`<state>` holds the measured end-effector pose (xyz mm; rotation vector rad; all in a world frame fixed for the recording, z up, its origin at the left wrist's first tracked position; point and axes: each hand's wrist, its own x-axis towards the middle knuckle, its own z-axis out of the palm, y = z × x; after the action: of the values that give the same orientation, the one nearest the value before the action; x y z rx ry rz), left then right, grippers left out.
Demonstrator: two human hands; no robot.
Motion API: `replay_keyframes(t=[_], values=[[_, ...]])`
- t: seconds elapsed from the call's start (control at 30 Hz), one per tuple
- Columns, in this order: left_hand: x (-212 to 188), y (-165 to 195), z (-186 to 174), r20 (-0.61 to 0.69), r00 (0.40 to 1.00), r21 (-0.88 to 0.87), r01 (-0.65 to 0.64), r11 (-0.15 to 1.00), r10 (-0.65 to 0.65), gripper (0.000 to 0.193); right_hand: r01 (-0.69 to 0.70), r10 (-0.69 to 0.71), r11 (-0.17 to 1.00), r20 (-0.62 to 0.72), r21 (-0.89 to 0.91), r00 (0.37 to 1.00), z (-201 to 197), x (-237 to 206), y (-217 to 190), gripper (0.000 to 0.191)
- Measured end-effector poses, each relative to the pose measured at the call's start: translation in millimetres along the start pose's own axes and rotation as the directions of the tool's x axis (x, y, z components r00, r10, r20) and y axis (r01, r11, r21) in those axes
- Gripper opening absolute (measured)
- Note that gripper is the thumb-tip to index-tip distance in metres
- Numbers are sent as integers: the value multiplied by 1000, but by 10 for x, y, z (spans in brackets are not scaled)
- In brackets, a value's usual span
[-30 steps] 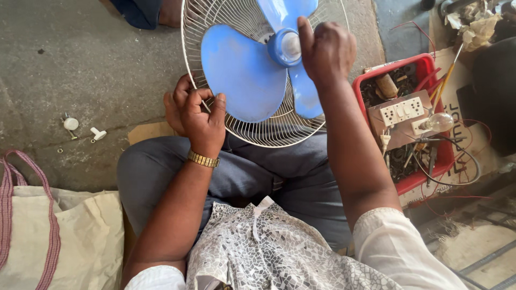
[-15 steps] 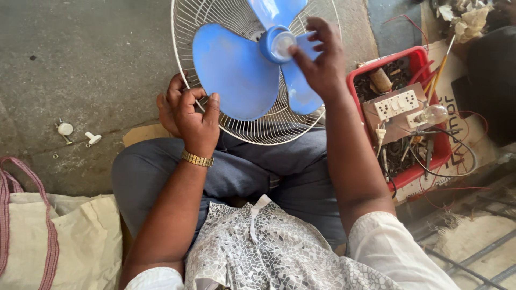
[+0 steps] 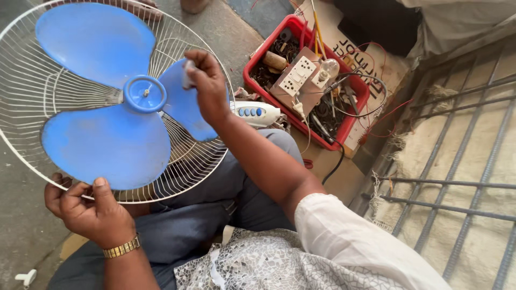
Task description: The person disassembles a table fan, removes the blue blades and front grille, and tests the motor housing by connecting it to a power source. The person then reassembles the fan components.
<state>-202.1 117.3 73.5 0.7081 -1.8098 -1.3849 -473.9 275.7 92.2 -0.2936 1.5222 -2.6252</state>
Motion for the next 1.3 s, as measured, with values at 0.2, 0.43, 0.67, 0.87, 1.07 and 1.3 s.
replay_keyframes(t=[0.2, 0.43, 0.67, 0.87, 1.07, 1.3], values=[[-4, -155, -18, -10, 995, -77, -98, 992, 98, 15, -83, 99, 980, 82, -180, 992, -182, -7, -40, 17], [108, -16, -20, -130, 989, 124, -62, 990, 78, 39, 424, -317, 551, 289, -719, 903, -143, -80, -227, 31], [418, 708, -119, 171, 821, 484, -551, 679, 545, 41, 118, -186, 287, 66, -950, 980, -728, 197, -299, 43], [1022, 1056, 443, 484, 740, 409, -664, 626, 468, 39, -155, 135, 327, -116, -932, 984, -1079, 178, -31, 52], [1560, 974, 1067, 538, 829, 657, -525, 541, 152, 57, -137, 187, 327, -78, -935, 979, -1169, 284, 336, 65], [1656, 829, 1355, 445, 894, 817, -380, 434, -56, 85, -257, 272, 508, -130, -822, 953, -1228, 291, 342, 37]])
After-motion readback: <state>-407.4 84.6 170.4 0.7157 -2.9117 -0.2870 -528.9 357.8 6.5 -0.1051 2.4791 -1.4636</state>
